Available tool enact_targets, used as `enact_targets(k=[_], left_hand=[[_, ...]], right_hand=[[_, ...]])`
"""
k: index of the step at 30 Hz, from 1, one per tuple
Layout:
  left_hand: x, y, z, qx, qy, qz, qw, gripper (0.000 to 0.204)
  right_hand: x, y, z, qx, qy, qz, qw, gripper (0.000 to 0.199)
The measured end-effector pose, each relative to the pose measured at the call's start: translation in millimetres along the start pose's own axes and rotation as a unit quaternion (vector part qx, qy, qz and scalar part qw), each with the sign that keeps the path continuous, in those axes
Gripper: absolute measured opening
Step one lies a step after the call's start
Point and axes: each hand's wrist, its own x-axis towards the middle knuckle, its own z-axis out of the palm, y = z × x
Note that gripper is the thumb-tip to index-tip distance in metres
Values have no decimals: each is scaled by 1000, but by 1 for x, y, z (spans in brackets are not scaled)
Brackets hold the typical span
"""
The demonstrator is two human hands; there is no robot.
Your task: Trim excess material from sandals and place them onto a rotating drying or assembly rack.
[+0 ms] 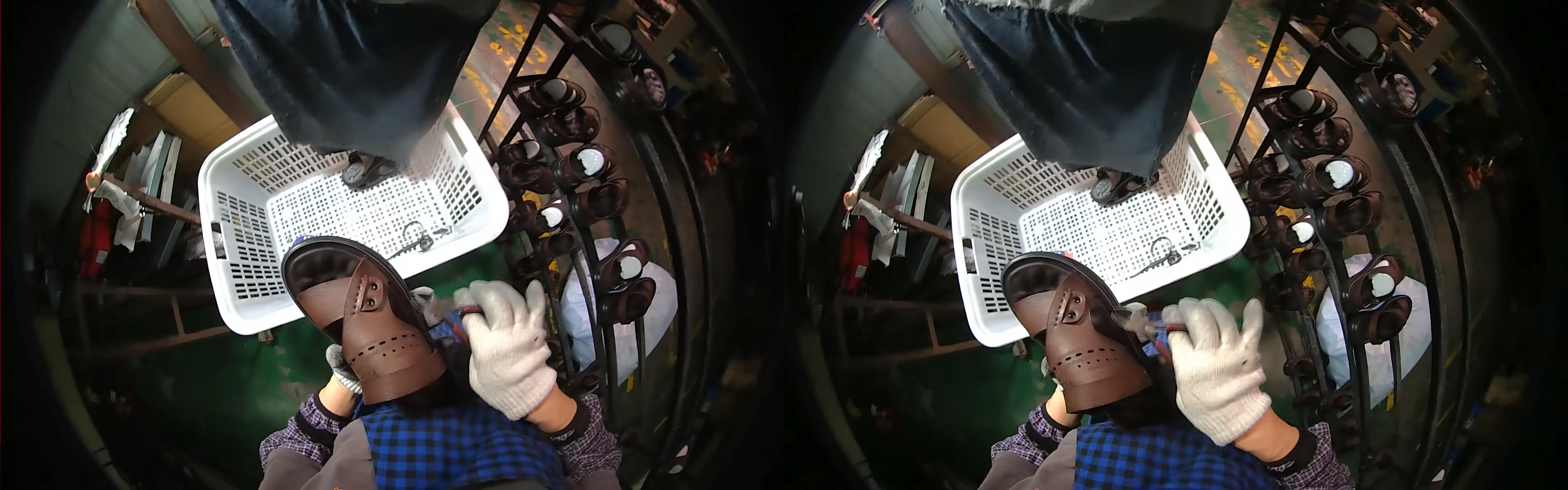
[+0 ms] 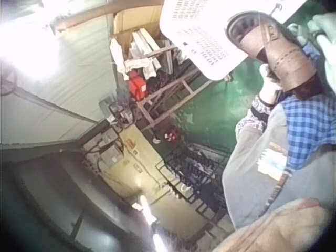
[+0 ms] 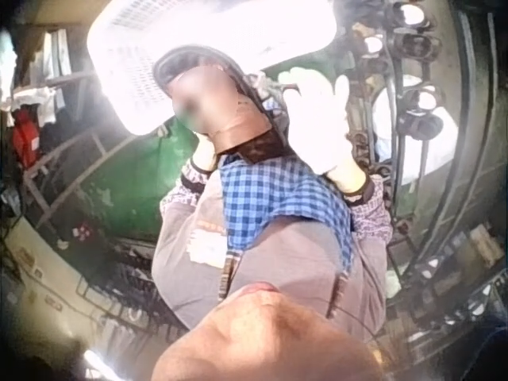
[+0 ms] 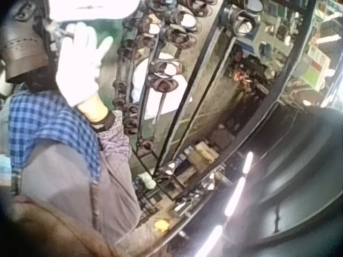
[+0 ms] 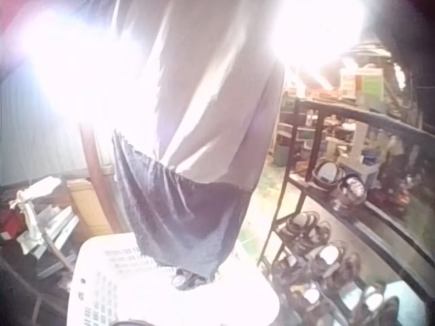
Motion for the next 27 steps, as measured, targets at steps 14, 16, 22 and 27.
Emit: enact_targets(k=[14, 16, 22, 27], left_hand=[[-15, -21, -43, -48, -79, 200, 975, 118], [-14, -20, -35, -63, -74, 204, 974, 117], [-14, 21, -10, 85, -3, 27, 996, 99], [-25, 8, -37, -27, 18, 24, 999, 69]], right_hand=[[36, -35, 28, -98, 34, -49, 993, 14], [36, -40, 29, -99, 18, -39, 994, 12], [23, -58, 33, -9, -32, 15, 999, 9], [37, -24, 11, 63, -179, -66, 980, 9]])
